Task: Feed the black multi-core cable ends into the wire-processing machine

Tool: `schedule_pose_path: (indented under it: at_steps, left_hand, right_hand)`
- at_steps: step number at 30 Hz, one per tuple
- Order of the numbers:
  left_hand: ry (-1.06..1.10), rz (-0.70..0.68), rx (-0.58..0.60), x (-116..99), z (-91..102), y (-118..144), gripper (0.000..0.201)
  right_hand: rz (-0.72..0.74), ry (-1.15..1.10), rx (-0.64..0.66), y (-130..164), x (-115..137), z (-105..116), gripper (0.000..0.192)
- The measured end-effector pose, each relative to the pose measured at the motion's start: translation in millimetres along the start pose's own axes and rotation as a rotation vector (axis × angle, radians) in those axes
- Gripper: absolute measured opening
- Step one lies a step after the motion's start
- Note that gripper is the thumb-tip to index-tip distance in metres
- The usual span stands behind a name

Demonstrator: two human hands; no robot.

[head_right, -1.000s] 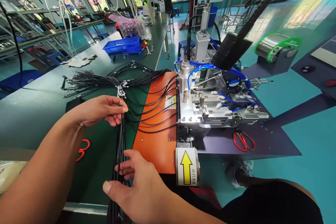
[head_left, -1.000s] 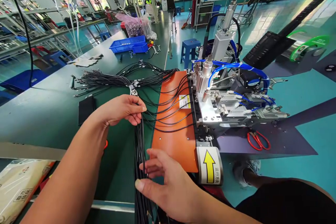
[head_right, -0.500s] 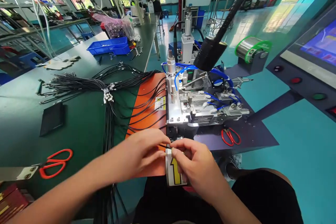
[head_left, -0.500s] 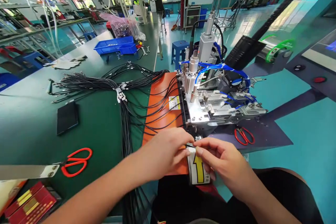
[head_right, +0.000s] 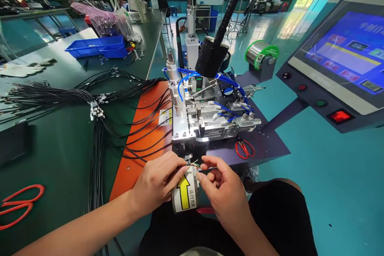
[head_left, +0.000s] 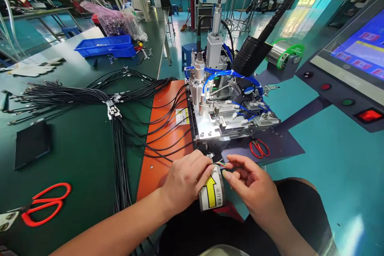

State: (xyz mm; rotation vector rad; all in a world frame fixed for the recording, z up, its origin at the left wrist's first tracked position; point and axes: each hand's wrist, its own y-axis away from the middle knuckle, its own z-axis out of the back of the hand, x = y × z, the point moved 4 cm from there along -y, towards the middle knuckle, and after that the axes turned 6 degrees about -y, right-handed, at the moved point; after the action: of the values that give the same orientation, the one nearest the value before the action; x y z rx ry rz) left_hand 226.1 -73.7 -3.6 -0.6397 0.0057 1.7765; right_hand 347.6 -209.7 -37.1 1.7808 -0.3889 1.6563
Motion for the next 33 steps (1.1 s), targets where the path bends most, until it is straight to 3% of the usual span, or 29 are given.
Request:
schedule_pose_path:
  at_steps: [8,13,18,33]
  left_hand:
    - [-0.013,0.022,-0.083,2,-0.9,2,0.018]
    - [-0.037,0.037,-0.102,3,-2.8,4,0.016]
    - [-0.039,0.015,-0.106,4,-3.2,4,0.015]
    - [-0.034,0.031,-0.062,5,-4.4,3,0.018]
  right_hand:
    - [0.161,0.234,-0.095,9,9,-2,0.03]
    - [0.048,0.109,-0.107,2,9,-6,0.036]
    - [-0.094,-0.037,-0.003,-12,8,-9,0.043]
    - [-0.102,-0.127,0.079,-16,5,-10,0.04]
